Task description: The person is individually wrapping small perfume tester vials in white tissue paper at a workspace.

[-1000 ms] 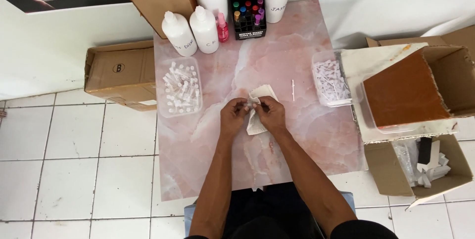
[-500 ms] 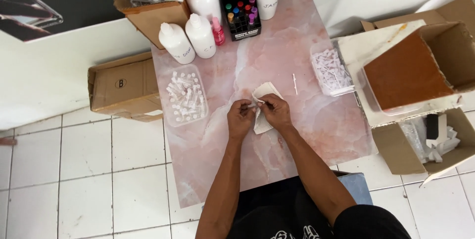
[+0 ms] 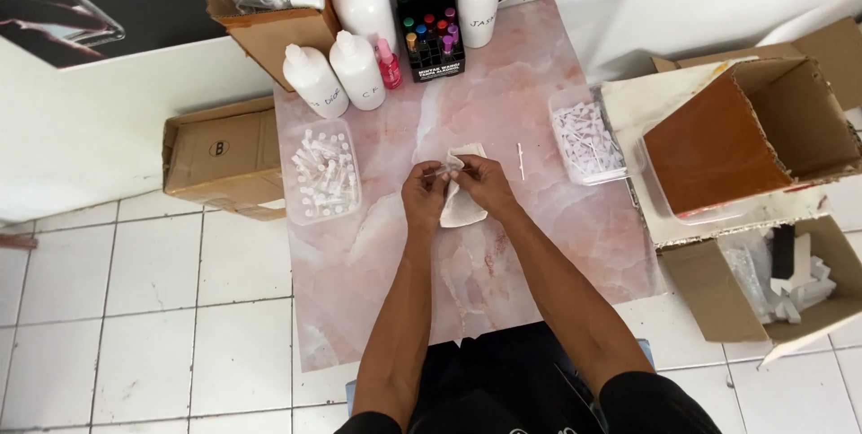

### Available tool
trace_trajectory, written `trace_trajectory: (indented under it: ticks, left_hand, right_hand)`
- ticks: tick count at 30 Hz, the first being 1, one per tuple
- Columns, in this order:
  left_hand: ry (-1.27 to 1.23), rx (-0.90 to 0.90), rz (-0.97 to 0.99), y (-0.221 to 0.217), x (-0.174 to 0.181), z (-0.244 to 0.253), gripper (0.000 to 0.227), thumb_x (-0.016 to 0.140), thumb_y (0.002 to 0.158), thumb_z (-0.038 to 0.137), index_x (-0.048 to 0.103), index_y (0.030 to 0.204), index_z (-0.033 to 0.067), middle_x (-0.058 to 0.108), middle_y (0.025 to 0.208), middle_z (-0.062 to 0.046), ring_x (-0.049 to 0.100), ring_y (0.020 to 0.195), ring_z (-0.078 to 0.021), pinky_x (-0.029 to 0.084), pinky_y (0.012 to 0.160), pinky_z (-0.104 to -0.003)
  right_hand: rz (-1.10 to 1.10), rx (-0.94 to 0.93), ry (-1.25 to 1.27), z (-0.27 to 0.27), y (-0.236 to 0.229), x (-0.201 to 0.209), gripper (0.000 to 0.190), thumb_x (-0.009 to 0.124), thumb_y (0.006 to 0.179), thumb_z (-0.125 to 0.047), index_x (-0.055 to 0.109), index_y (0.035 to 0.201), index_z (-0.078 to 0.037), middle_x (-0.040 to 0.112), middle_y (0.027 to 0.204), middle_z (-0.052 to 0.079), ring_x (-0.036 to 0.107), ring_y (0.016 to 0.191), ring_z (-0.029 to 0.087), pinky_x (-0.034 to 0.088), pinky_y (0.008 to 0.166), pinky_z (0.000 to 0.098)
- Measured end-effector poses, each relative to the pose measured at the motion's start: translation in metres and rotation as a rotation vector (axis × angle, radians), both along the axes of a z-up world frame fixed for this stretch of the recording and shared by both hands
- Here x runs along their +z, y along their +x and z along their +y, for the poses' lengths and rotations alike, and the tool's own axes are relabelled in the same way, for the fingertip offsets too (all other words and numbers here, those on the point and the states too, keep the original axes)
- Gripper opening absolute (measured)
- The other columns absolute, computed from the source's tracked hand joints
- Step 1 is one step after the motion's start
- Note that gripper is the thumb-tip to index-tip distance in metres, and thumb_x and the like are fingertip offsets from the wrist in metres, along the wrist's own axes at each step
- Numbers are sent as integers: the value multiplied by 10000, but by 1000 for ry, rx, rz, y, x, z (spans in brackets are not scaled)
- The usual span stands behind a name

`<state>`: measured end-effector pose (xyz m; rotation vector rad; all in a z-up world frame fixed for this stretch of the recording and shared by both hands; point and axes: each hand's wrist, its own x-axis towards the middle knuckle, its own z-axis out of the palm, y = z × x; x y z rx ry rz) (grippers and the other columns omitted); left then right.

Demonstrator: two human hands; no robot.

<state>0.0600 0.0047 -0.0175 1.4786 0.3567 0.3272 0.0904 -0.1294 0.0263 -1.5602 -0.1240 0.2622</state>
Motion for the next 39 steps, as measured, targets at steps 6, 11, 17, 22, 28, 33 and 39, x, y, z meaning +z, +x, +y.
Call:
trace_trajectory:
  ticks: [6,11,17,22,28,33,39]
  left_hand:
    - [314,117,-105,-6,-11,-8,261,725,917,30,729,1178,42,747,1005,-199,748,871,-286,610,773,-390]
    - [362,118,-177,-16,4,-13,225,698,920,27,723,1143,19,743,935,-192,754,849,-300,612,760,-393]
    - [341,125,-148,-20,12,-19,228,680,923,-12,712,1148,0,719,907,-176,732,823,-262,606,742,-393]
    - [341,119,-130,-21,14,-18,227,666,918,12,715,1140,9,706,919,-174,729,825,-276,603,738,-394]
    - [373,124,-148,-22,14,-17,213,616,927,9,723,1111,12,714,892,-172,733,809,-280,593,737,-389]
    - [408,124,-135,-25,14,-17,206,620,919,38,724,1098,43,709,896,-172,731,815,-307,590,725,-400]
    - [380,120,-134,-24,7,-12,203,609,929,52,729,1093,47,716,909,-168,726,812,-304,594,735,-412]
  right_hand:
    - [-10,-13,-80,-1,9,-45,209,763,942,-165,787,1143,-113,772,936,122,689,830,159,586,766,333]
    - [9,-53,-236,-1,4,-33,242,765,919,-265,810,1146,-193,789,984,120,743,948,265,582,858,399]
    - [30,-40,-243,-3,2,-26,235,773,912,-281,816,1135,-221,786,998,70,723,981,222,555,889,375]
    - [-13,-18,-229,-5,0,-22,222,761,927,-227,810,1141,-192,783,1026,103,730,1002,259,555,902,387]
    - [-30,-40,-226,-5,-2,-26,216,766,925,-211,811,1133,-178,782,1009,94,728,973,226,557,900,375]
    - [-144,-55,-251,-5,-8,-21,207,781,918,-195,813,1118,-154,779,998,118,739,979,274,563,885,393]
    - [-149,-121,-237,1,-17,-18,191,761,935,-200,817,1113,-158,789,984,78,735,951,238,554,910,387]
